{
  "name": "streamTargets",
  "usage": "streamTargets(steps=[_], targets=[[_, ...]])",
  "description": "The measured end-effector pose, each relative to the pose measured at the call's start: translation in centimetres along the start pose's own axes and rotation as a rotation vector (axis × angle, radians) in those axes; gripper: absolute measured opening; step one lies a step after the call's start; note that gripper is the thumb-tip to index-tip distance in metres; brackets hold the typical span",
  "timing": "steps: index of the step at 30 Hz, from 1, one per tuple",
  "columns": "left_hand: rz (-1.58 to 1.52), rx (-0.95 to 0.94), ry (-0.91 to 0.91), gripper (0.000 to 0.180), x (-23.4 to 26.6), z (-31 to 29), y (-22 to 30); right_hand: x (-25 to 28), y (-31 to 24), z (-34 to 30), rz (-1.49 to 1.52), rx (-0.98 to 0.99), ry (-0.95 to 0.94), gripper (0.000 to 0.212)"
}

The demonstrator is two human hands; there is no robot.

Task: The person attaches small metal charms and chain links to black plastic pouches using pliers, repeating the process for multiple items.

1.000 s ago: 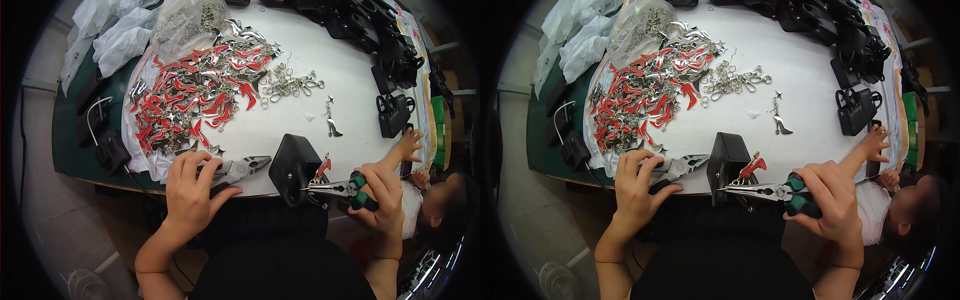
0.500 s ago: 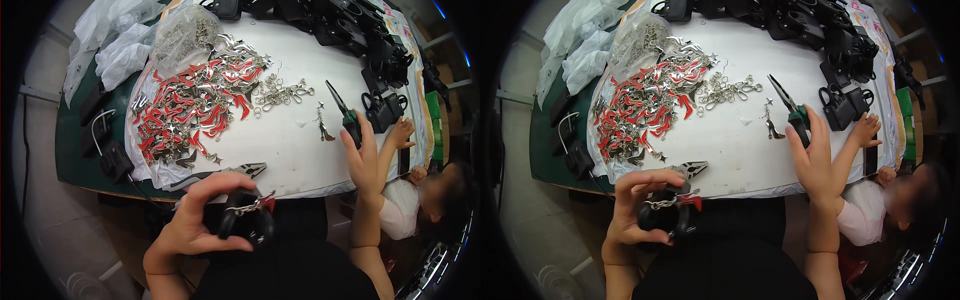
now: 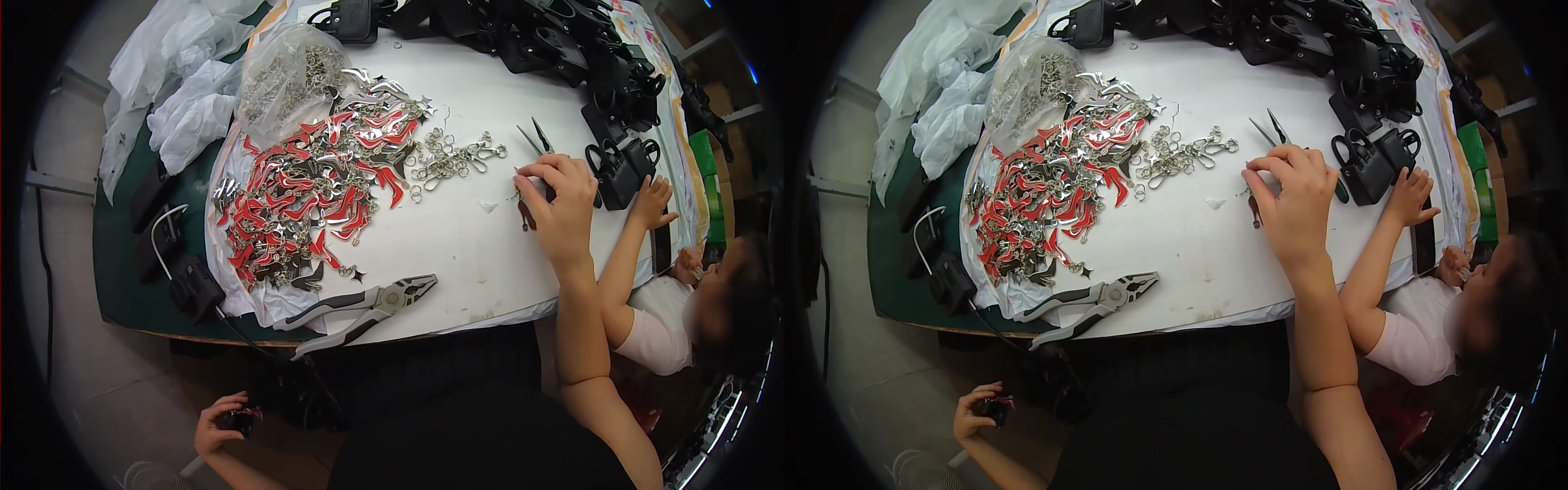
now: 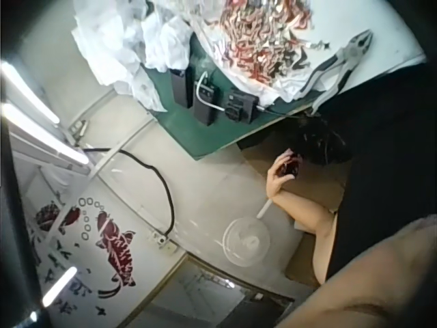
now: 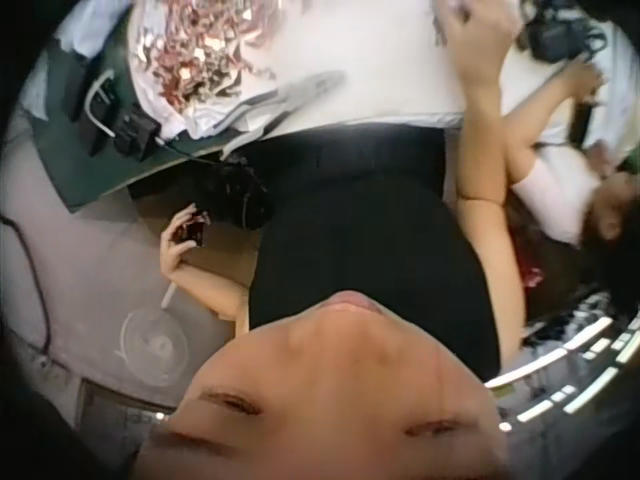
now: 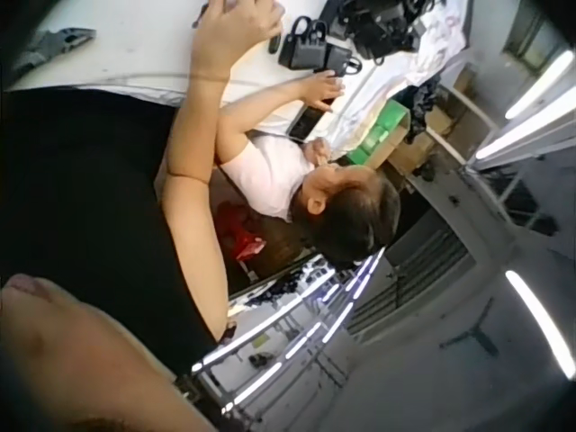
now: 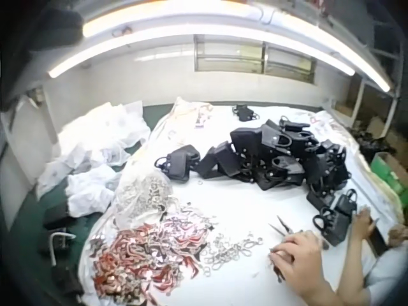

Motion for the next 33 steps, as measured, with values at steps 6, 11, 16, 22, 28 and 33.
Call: streamTargets(steps=[6, 11, 16, 22, 28, 33], targets=[[0.317, 0.005, -0.090, 0.083, -1.9, 3.4, 7.4, 0.2, -0.8, 0.3, 0.037, 0.057, -0.014, 0.009], [0.448, -0.432, -0.388, 0.071, -5.0, 15.2, 17.1, -0.9, -4.2, 1.3, 0.208, 0.221, -0.174, 0.011], [0.607, -0.486, -0.319, 0.047, -8.5, 24.4, 22.8, -3.7, -7.0, 2.4, 0.198, 0.405, -0.269, 0.011], [0.432, -0.346, -0.060, 0.027, -9.7, 30.8, 24.9, -3.9, -7.2, 1.9, 0.217, 0.410, -0.277, 0.011], [0.629, -0.500, 0.025, 0.024, -12.7, 38.2, 25.0, -0.6, -4.8, -2.3, 0.722, 0.191, -0.388, 0.010], [0.962, -0.641, 0.160, 0.027, -16.6, 43.7, 25.2, 0.2, -3.8, -3.8, 0.918, 0.012, -0.464, 0.011]])
Point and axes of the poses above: each hand's wrist, its own z-axis towards the middle knuckle, its own x-axis out of the back of the hand, y = z × x, the point moved 1 cm from there along z, towards the middle knuckle, and after that the axes turned 12 degrees about -y, right-handed, at the moved point
